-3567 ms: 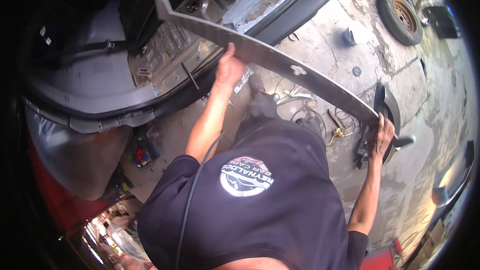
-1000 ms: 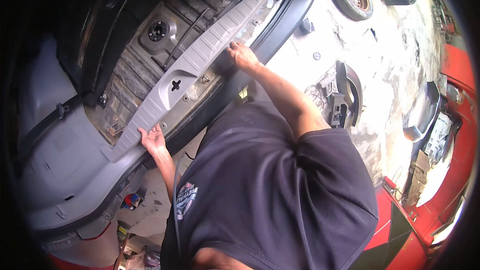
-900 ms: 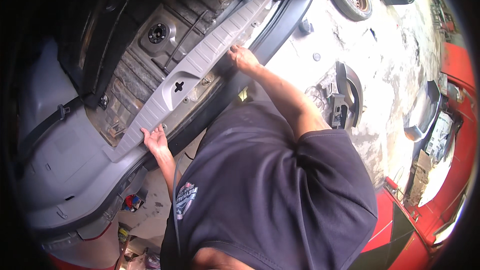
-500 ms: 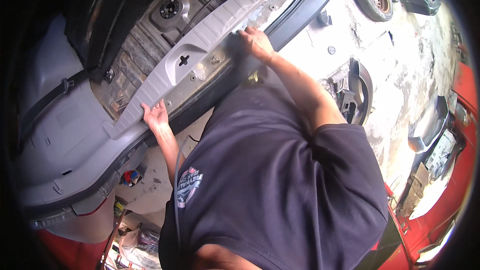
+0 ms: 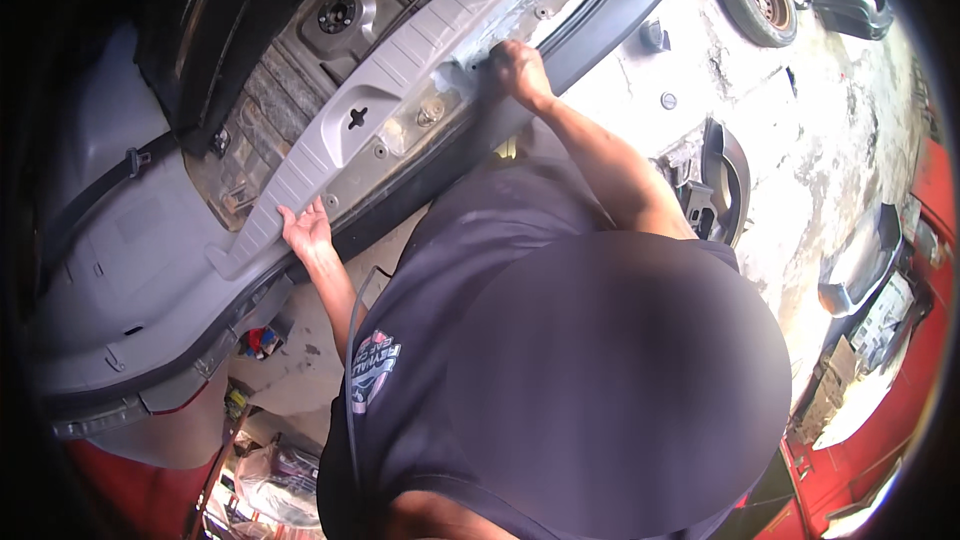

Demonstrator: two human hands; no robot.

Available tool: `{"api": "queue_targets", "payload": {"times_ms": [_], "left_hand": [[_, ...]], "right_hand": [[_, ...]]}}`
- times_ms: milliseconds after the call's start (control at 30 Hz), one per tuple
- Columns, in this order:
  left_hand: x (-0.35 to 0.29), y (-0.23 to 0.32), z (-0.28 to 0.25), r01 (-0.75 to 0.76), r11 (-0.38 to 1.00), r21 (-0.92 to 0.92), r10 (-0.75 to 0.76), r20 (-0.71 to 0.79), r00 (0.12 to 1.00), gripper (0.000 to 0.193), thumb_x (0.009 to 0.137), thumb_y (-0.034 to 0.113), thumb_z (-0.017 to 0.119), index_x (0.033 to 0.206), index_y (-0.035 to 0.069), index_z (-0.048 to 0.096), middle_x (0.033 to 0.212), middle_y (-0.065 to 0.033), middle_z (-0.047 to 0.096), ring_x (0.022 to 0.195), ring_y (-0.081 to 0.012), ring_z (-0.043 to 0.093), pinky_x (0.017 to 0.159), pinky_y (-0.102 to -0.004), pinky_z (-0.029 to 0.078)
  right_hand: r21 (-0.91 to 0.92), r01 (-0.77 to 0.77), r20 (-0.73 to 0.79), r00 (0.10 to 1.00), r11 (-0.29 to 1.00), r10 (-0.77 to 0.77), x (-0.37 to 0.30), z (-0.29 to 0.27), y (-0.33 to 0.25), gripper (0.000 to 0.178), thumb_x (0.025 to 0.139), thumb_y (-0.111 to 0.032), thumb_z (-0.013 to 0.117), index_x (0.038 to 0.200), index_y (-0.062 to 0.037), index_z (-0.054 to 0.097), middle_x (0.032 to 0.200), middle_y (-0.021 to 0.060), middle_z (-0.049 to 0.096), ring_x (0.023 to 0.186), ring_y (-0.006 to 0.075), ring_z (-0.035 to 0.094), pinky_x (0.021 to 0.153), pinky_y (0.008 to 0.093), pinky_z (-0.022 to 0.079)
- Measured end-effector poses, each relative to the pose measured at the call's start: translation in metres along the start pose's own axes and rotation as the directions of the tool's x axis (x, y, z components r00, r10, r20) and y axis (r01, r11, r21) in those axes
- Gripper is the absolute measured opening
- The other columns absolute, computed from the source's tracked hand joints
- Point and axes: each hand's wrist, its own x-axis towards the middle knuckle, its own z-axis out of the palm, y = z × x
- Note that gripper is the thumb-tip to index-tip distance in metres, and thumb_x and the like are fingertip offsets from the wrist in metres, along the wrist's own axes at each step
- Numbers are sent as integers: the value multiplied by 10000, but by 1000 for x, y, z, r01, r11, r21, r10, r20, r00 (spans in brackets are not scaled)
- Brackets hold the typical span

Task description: The person positions and presses a long plastic trim piece into place along the rear edge of a vehicle interior by hand, then fits a side trim panel against the frame and secures it using several screws.

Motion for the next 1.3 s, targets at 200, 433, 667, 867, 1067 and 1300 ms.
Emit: {"api": "queue_targets", "payload": {"times_ms": [200,433,667,867,1067,1300], "left_hand": [[3,-3,-6,-2,1000,3,2,-5,1000,556,1022,314,649,1468,28,480,1510,-149,532,1421,-324,475,1214,-555,360],[-4,-19,-7,-7,1000,2,7,-90,996,502,1032,329,629,1422,29,530,1469,-133,581,1379,-318,528,1182,-543,405],[-12,-33,-19,-54,998,24,55,-67,996,572,1021,326,655,1489,53,473,1529,-134,515,1436,-316,452,1218,-539,353],[-22,-39,-44,-62,998,24,64,-117,991,560,1030,335,638,1494,74,464,1548,-145,482,1447,-340,432,1214,-548,352],[-19,-67,-39,-14,998,60,18,-58,998,558,1047,343,606,1524,124,417,1608,-144,398,1493,-354,361,1242,-577,289],[-27,-84,-54,-13,998,64,19,-103,995,617,1036,365,622,1535,86,391,1578,-145,427,1477,-338,394,1230,-556,324]], "right_hand": [[487,-464,127,876,740,465,0,-18,26,370,867,-58,630,1224,-19,721,1048,193,771,968,305,758,886,362,581],[3,-52,121,991,999,52,7,-21,24,358,867,-105,672,1219,-45,691,969,201,740,929,341,735,853,404,588],[-335,172,468,884,926,5,28,-8,14,205,978,-125,492,1072,-55,659,1086,200,655,1053,401,656,911,480,551],[-84,235,646,752,968,-127,32,-48,-17,280,901,-142,654,1152,-20,648,1129,216,692,1092,415,667,915,482,544],[-190,268,207,951,944,-229,129,-56,2,260,950,-228,670,1087,-9,697,945,235,726,841,446,701,760,483,558],[-215,550,365,812,807,-456,129,-21,4,553,935,-334,712,1414,-99,568,1129,243,708,1045,431,674,904,474,557]]}}
